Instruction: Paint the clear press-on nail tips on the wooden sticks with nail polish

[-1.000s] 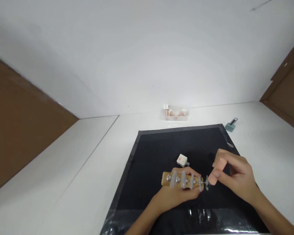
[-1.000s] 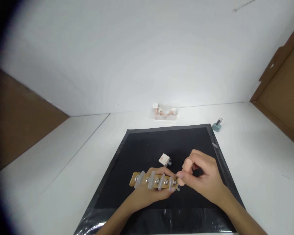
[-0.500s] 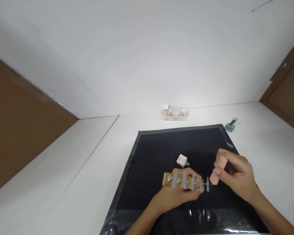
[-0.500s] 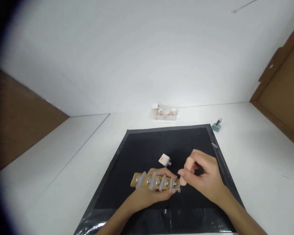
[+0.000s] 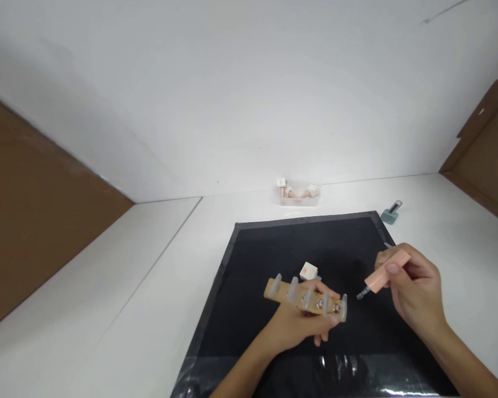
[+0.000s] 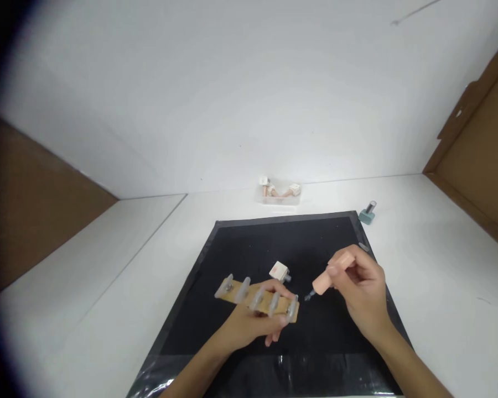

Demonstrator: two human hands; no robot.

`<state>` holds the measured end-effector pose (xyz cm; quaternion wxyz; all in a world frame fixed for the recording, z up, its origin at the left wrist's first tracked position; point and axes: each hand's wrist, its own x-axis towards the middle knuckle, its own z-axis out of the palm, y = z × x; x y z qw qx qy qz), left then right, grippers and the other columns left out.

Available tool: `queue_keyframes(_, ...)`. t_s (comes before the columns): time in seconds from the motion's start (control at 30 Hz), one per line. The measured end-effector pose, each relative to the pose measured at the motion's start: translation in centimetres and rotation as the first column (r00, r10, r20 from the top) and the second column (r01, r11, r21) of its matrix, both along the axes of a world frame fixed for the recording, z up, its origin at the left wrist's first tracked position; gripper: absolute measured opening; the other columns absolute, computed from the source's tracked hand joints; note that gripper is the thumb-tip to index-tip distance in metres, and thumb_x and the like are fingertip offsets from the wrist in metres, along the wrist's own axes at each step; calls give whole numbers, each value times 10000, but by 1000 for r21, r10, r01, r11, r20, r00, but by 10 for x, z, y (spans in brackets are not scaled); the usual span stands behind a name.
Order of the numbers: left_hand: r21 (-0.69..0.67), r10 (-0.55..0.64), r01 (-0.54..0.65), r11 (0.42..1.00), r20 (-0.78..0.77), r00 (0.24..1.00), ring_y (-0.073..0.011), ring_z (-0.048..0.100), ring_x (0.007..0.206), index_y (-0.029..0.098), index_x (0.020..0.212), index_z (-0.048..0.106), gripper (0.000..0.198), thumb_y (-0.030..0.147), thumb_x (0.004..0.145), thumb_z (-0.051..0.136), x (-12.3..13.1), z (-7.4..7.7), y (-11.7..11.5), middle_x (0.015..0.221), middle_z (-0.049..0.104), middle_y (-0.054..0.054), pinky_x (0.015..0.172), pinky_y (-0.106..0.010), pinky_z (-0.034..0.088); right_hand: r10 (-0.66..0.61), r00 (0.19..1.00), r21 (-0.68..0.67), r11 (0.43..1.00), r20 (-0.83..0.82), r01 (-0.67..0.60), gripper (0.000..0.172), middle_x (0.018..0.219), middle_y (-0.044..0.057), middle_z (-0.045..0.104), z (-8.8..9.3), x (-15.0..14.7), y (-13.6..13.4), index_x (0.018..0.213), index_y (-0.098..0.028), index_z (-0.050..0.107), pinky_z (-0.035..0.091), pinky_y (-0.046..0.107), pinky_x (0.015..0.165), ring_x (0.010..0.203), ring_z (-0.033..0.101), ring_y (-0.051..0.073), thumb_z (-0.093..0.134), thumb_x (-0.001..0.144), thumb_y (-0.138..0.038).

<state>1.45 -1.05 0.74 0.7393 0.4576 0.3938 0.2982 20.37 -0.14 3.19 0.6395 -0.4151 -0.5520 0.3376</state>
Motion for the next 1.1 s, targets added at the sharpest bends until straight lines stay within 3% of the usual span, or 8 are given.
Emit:
queue_keyframes(0.13,-16,10,-7,1000,180,984,-45,431,341,157,816,545,385,382,604,776,-3,-9,2,434,513,88,325,-139,332,149,976,-60,985,-157,-161,236,494,-37,537,-5,-1,-3,698,-205,629,395,196,371,413,489,101,717,743,-420)
queue_keyframes(0.33,-48,-29,41,998,218,975,-46,451,350,142,837,566,400,371,600,793,-2,-8,3,442,525,80,312,-128,335,210,975,-57,975,-71,-214,300,527,-4,596,0,-7,-9,676,-195,638,383,208,370,416,498,108,723,708,-481)
queue_keyframes(0.6,-64,-33,44,997,166,986,-45,466,364,140,818,568,433,400,564,804,-1,-4,3,495,563,66,330,-139,350,56,965,117,989,256,-89,334,468,-1,595,13,-6,-7,639,-200,609,406,214,347,387,537,125,622,799,-492)
queue_keyframes(0.77,-57,-35,46,997,186,982,-46,454,358,145,825,564,413,383,584,799,-3,-8,2,460,540,74,327,-133,342,-54,948,173,985,315,-1,266,484,-4,608,11,-3,-5,652,-203,610,408,212,348,374,517,114,642,808,-416)
queue_keyframes(0.9,-42,-37,50,998,260,965,-41,431,341,147,834,561,377,352,614,789,-5,-14,2,436,513,82,312,-125,323,-84,965,165,985,248,44,245,519,2,616,9,-2,-6,662,-205,616,429,218,388,417,537,123,657,801,-403)
queue_keyframes(0.97,-37,-30,43,998,289,957,-37,417,330,148,838,559,369,350,625,782,-6,-16,3,424,495,89,307,-122,311,-30,985,145,989,169,5,265,529,5,614,9,-3,-6,678,-206,620,437,223,401,437,553,131,651,797,-441)
queue_keyframes(1.1,-65,8,12,998,305,952,-32,413,323,147,840,557,388,359,612,790,-4,-16,5,453,518,81,294,-119,306,192,977,103,974,89,-200,285,511,-6,593,11,-7,-8,705,-212,625,404,217,375,414,525,121,641,789,-484)
